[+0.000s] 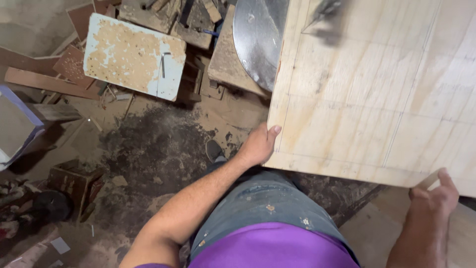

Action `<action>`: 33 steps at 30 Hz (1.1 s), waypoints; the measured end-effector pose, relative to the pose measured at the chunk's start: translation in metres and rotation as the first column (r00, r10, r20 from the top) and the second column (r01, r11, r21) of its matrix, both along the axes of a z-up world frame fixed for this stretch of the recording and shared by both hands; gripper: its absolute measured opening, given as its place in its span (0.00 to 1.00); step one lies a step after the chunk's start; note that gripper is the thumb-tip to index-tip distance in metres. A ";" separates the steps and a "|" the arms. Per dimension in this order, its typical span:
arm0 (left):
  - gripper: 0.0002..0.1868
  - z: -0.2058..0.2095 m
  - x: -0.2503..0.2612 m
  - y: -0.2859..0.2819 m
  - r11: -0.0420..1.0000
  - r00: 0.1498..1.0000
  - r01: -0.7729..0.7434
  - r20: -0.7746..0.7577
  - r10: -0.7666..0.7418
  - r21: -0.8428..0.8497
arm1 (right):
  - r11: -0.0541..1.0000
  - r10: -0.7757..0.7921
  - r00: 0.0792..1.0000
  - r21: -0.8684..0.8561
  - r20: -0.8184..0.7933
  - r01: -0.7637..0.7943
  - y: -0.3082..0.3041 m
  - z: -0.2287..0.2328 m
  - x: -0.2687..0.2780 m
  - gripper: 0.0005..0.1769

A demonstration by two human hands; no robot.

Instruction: The person positions a marked plywood board onto a scroll saw and cuts along the pencil lines, turning the board to follow the pattern.

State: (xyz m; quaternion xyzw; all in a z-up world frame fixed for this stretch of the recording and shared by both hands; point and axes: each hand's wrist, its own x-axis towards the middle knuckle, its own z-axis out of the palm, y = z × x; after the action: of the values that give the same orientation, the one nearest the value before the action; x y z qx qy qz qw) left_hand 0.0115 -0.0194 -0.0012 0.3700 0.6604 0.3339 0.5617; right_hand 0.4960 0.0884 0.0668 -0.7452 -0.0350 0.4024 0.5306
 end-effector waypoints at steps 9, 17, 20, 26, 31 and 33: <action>0.30 -0.004 -0.008 0.010 0.989 0.996 0.085 -0.014 -0.087 -0.119 | 0.984 0.025 0.997 -0.178 0.067 -0.013 -0.006 0.008 -0.020 0.21; 0.30 0.004 -0.013 0.014 0.990 0.996 0.088 -0.005 -0.089 -0.107 | 0.990 -0.031 0.999 -0.139 0.013 0.032 -0.009 0.005 -0.007 0.24; 0.30 0.006 -0.014 0.015 0.993 0.997 0.076 -0.006 -0.077 -0.090 | 0.996 0.058 0.996 -0.064 -0.069 -0.063 -0.008 0.006 -0.004 0.23; 0.30 0.006 -0.012 0.015 0.995 0.997 0.071 -0.015 -0.073 -0.073 | 0.994 0.065 0.998 -0.092 -0.016 -0.066 -0.006 0.010 -0.013 0.25; 0.31 0.005 -0.010 0.015 0.991 0.997 0.077 0.004 -0.077 -0.109 | 0.990 0.080 0.996 -0.114 0.029 -0.076 -0.005 0.013 -0.018 0.26; 0.31 0.004 -0.010 0.016 0.988 0.997 0.082 -0.003 -0.083 -0.127 | 0.991 0.094 0.995 -0.094 0.031 -0.091 -0.005 0.011 -0.018 0.25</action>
State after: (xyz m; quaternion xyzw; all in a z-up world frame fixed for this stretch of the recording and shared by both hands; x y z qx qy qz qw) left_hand 0.0017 -0.0037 0.0033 0.3619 0.6666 0.2662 0.5948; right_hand 0.4775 0.0833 0.0777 -0.7735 -0.0603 0.4143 0.4758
